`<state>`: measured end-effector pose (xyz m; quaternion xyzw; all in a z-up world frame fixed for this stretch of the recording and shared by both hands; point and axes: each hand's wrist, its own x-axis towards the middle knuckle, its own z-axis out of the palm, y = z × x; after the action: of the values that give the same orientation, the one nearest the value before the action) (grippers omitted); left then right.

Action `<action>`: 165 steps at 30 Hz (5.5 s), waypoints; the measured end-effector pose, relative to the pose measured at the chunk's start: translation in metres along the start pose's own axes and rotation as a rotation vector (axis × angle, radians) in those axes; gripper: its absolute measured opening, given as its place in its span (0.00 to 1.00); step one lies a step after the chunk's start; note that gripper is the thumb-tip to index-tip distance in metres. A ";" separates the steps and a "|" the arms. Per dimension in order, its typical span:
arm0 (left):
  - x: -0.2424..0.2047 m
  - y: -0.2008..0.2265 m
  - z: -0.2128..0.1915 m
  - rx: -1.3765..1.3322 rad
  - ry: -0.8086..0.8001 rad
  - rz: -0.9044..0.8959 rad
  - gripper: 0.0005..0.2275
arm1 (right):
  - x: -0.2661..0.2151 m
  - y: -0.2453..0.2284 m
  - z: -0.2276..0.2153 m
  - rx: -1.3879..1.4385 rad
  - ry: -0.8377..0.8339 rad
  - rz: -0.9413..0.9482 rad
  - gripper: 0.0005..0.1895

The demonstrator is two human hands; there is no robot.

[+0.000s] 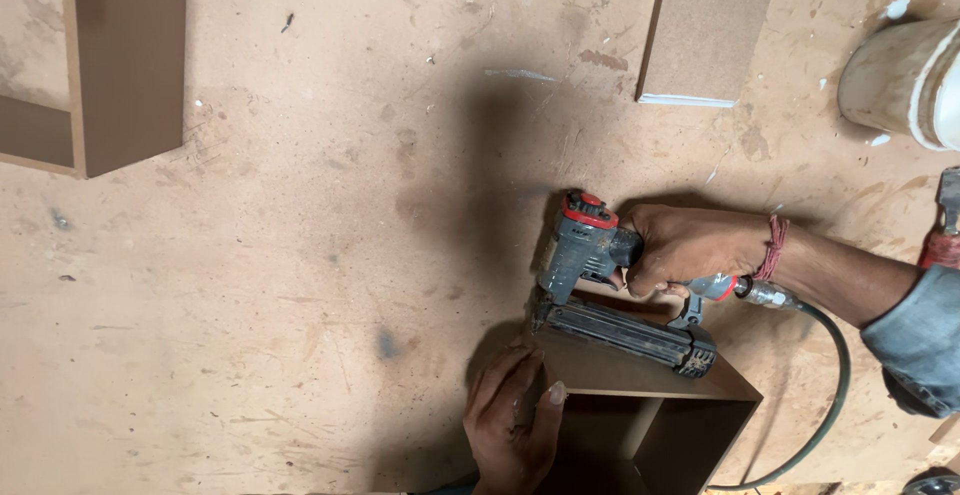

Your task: The person assembles a small wooden box by fitting pre-cut panels together and securing them with a pneumatic nail gun. They repeatedly align the pieces and drive nails into the joints to form the box structure.

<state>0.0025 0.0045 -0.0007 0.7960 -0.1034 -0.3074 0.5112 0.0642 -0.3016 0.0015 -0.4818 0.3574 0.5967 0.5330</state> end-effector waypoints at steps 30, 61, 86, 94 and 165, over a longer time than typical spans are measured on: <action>-0.007 -0.006 0.003 0.170 0.140 0.153 0.42 | -0.048 0.005 0.009 -0.176 0.011 -0.084 0.06; -0.005 -0.022 0.000 0.091 0.202 0.280 0.20 | -0.071 0.086 0.145 0.918 0.442 -0.770 0.19; 0.124 -0.096 -0.150 0.424 -0.478 0.946 0.29 | 0.064 -0.039 0.362 -0.115 1.246 -0.243 0.47; 0.125 -0.090 -0.149 0.401 -0.502 0.959 0.28 | 0.060 -0.046 0.360 -0.071 1.182 -0.127 0.49; -0.013 -0.100 -0.097 0.916 -0.866 1.289 0.33 | -0.023 0.230 0.568 1.363 1.291 -0.625 0.53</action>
<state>0.0353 0.1293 -0.0558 0.5239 -0.8254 -0.1627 0.1336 -0.2718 0.1846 0.1629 -0.3774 0.7034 -0.2814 0.5326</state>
